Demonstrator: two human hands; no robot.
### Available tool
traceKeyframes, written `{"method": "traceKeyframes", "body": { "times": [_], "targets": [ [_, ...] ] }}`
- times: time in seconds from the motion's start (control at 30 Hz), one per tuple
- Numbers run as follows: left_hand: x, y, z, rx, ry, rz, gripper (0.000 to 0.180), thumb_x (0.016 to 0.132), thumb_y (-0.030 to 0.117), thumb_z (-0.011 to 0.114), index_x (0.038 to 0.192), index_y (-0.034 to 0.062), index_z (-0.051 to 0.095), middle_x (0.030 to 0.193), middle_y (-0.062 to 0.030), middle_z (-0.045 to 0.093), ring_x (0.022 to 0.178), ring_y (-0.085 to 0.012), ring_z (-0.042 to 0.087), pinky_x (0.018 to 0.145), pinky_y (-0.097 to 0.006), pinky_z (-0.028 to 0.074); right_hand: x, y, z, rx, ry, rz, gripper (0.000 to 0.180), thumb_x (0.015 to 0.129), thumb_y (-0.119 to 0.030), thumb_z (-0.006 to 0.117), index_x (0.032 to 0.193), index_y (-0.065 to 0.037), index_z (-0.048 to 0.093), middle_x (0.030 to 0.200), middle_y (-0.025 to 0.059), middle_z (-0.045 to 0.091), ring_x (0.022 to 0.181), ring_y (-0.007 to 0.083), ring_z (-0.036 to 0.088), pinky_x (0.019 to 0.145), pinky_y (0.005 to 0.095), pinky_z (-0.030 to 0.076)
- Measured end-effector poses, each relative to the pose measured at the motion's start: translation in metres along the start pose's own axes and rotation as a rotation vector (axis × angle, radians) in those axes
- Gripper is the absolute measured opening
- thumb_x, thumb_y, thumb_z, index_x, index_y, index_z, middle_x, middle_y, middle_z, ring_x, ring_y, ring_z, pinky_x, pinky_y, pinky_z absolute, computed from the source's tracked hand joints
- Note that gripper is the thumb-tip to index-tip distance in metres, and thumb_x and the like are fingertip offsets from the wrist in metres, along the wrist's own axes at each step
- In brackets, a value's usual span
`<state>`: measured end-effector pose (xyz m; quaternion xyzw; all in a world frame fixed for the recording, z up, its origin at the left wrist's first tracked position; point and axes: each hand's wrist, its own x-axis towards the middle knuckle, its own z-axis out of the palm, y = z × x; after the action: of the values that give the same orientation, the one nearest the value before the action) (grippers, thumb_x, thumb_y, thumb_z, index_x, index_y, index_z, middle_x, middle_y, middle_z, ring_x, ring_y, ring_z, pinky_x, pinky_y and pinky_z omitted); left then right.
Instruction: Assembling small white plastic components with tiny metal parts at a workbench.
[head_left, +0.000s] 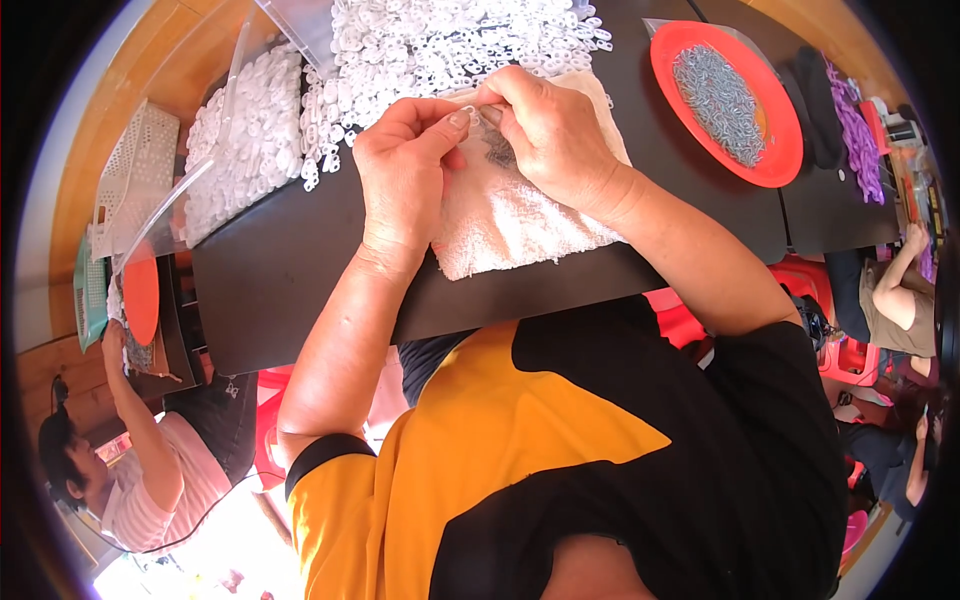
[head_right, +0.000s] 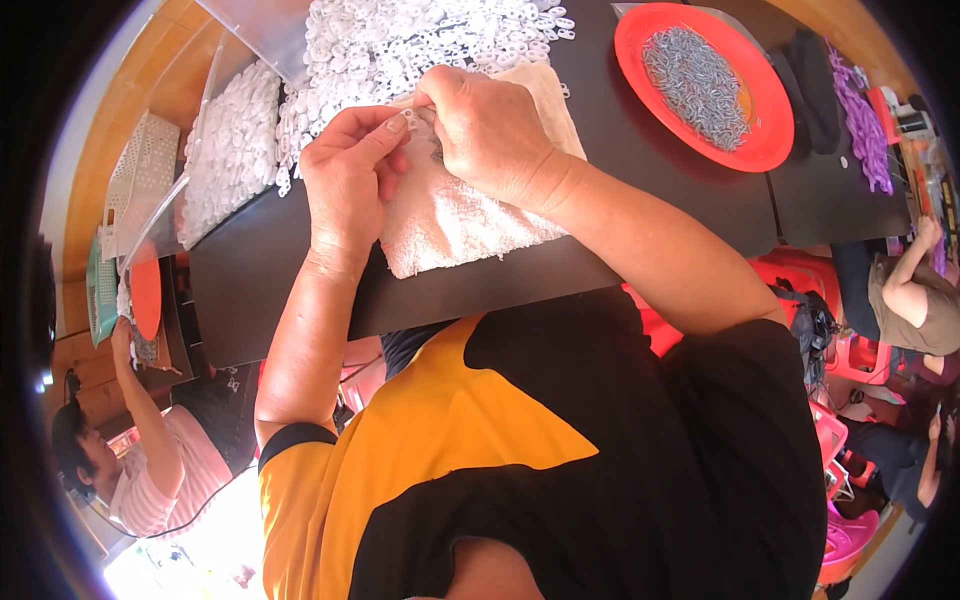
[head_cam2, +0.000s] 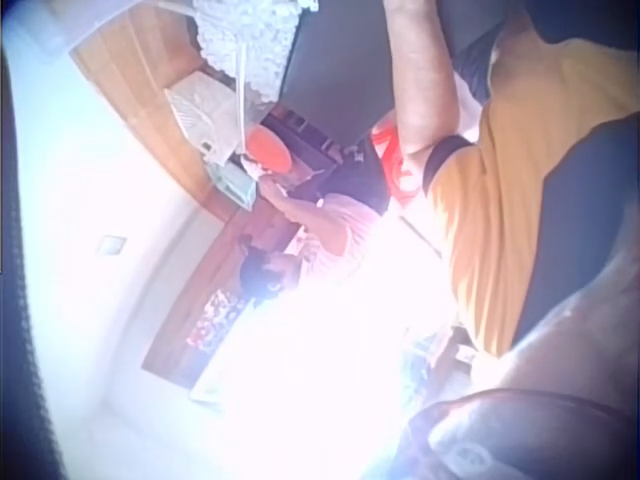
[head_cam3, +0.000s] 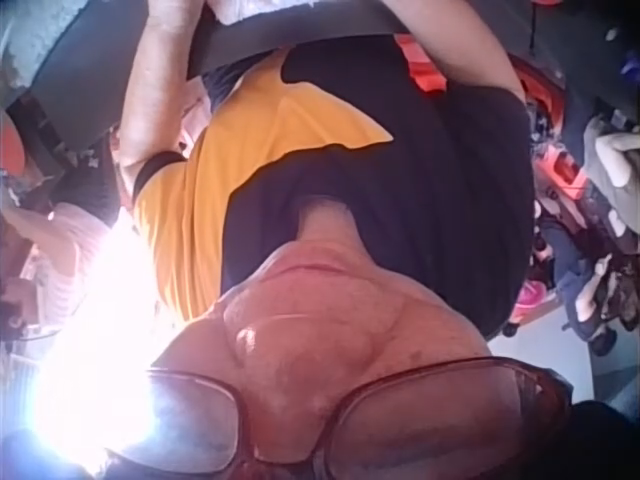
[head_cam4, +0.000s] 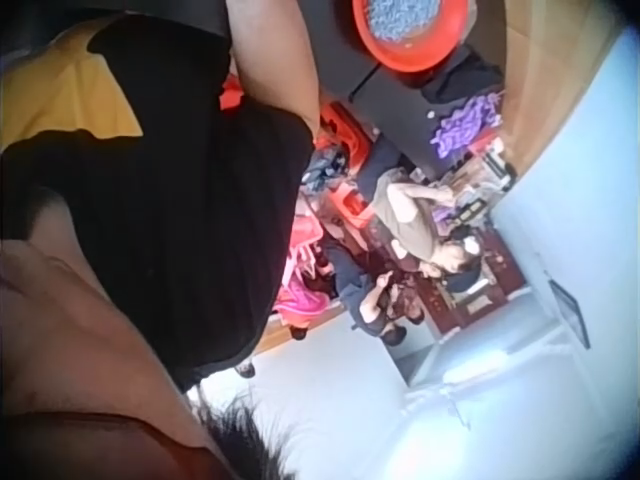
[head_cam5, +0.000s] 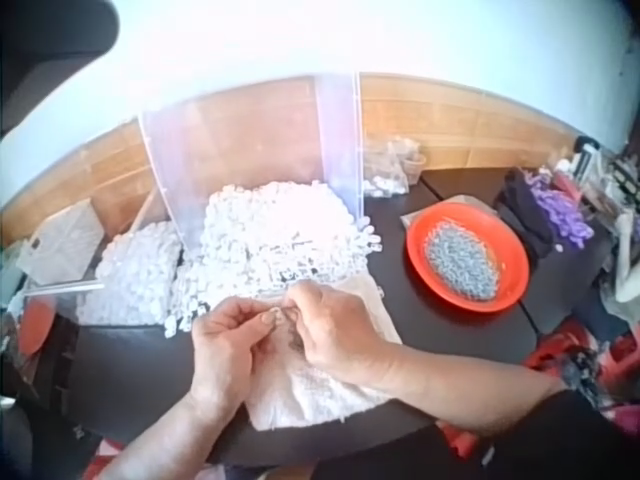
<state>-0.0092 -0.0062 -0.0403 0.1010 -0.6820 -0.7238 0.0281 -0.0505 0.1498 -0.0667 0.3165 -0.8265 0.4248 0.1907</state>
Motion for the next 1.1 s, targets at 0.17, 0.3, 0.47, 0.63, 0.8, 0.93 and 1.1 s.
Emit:
{"method": "traceKeyframes", "body": {
  "times": [0.17,0.3,0.47,0.63,0.8,0.93,1.1],
  "targets": [
    [0.001,-0.005,0.001,0.011,-0.055,0.035,0.008,0.090,0.006,0.064,0.093,-0.0018,0.062,0.075,-0.0042,0.062,0.053,-0.0069,0.050,0.043,-0.020,0.035,-0.002,0.000,0.001,-0.036,-0.012,-0.025,0.013,0.078,-0.003,0.061,0.091,-0.005,0.057,0.080,0.0099,0.066,0.075,0.0300,0.065,0.060,0.0407,0.049],
    [-0.001,-0.007,0.004,0.007,-0.048,0.017,0.008,0.091,0.006,0.062,0.093,-0.0014,0.061,0.075,-0.0044,0.062,0.054,-0.0068,0.050,0.043,-0.020,0.034,-0.004,0.000,0.002,-0.012,-0.022,-0.005,0.013,0.078,-0.003,0.061,0.089,-0.005,0.057,0.081,0.0096,0.066,0.075,0.0298,0.064,0.060,0.0410,0.048],
    [-0.005,-0.004,0.008,-0.185,0.004,-0.043,0.004,0.090,0.003,0.062,0.088,0.0007,0.060,0.076,-0.0039,0.062,0.058,-0.0084,0.052,0.049,-0.022,0.040,-0.001,-0.007,0.004,0.064,-0.009,0.057,0.011,0.078,-0.002,0.060,0.088,-0.006,0.058,0.079,0.0093,0.066,0.073,0.0301,0.064,0.062,0.0412,0.049],
    [-0.003,-0.007,0.010,-0.213,0.012,-0.039,0.003,0.090,0.001,0.062,0.087,0.0000,0.060,0.075,-0.0051,0.062,0.058,-0.0091,0.053,0.049,-0.022,0.040,-0.002,-0.004,0.008,0.072,0.001,0.065,0.010,0.079,-0.003,0.059,0.089,-0.006,0.059,0.079,0.0094,0.067,0.073,0.0306,0.065,0.062,0.0405,0.049],
    [-0.003,-0.006,0.007,-0.158,-0.015,-0.003,0.004,0.088,0.002,0.063,0.086,-0.0004,0.061,0.073,-0.0044,0.063,0.056,-0.0085,0.053,0.046,-0.022,0.039,-0.004,0.000,0.004,0.063,0.014,0.072,0.010,0.081,-0.003,0.057,0.090,-0.007,0.060,0.081,0.0088,0.067,0.073,0.0311,0.065,0.063,0.0405,0.050],
    [-0.001,-0.008,0.004,-0.028,-0.036,0.061,0.007,0.089,0.005,0.065,0.088,-0.0023,0.063,0.072,-0.0056,0.063,0.052,-0.0071,0.050,0.042,-0.021,0.036,-0.003,0.000,-0.001,0.022,0.034,-0.009,0.009,0.082,-0.002,0.057,0.089,-0.007,0.060,0.082,0.0097,0.067,0.073,0.0316,0.065,0.063,0.0406,0.050],
    [0.001,-0.011,0.000,0.070,-0.070,0.103,0.006,0.087,0.005,0.065,0.086,0.0002,0.063,0.068,-0.0017,0.059,0.052,-0.0056,0.049,0.041,-0.020,0.035,0.005,0.001,-0.009,0.297,-0.046,0.153,0.014,0.087,-0.007,0.060,0.101,-0.007,0.062,0.083,0.0098,0.069,0.076,0.0254,0.067,0.067,0.0342,0.051]
  ]
}}
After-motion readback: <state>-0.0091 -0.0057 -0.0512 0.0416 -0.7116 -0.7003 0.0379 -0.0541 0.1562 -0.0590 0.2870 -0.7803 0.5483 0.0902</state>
